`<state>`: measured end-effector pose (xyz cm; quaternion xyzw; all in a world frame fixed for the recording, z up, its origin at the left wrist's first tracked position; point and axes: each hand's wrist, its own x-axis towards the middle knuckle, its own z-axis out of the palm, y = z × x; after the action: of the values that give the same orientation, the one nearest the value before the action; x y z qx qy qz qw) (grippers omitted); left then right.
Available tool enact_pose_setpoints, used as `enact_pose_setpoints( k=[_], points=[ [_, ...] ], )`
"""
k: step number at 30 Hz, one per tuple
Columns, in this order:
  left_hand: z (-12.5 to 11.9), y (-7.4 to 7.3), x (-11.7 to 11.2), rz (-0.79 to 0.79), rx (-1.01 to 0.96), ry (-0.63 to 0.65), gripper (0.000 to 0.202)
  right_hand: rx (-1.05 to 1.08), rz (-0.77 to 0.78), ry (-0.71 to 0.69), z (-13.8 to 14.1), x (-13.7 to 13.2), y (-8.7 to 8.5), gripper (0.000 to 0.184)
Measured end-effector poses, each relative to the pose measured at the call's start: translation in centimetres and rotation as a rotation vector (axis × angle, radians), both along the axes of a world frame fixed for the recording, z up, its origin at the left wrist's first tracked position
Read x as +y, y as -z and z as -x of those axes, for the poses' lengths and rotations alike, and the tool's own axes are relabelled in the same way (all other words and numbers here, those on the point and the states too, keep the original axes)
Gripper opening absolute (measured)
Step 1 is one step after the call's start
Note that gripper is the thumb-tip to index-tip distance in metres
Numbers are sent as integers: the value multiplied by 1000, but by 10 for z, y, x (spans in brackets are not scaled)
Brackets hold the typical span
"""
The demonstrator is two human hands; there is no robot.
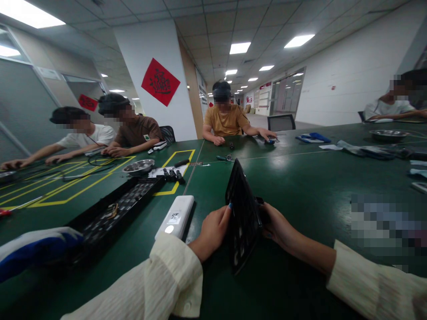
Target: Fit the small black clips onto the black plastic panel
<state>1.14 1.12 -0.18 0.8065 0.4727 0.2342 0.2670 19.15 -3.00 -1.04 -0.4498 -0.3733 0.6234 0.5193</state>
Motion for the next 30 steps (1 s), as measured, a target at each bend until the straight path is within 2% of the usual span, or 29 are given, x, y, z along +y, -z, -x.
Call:
enact_pose_setpoints(
  k=[9,15,21,27,30],
  points=[
    [1,0,0,3,48,0,38,14,-7,-4,-1,0,2,30],
    [-1,0,0,-47,63,-107,26,-3,-7,-15,-2,2,5,31],
    [-1,-3,-1,-34,75,-25,33,0,-11,9,0,1,6,31],
    [-1,-2,-2,-43,86,-35,28,-13,0,19,0,2,6,29],
    [0,1,0,-25,48,-20,38,-20,-15,2,0,0,4,29]
  ],
)
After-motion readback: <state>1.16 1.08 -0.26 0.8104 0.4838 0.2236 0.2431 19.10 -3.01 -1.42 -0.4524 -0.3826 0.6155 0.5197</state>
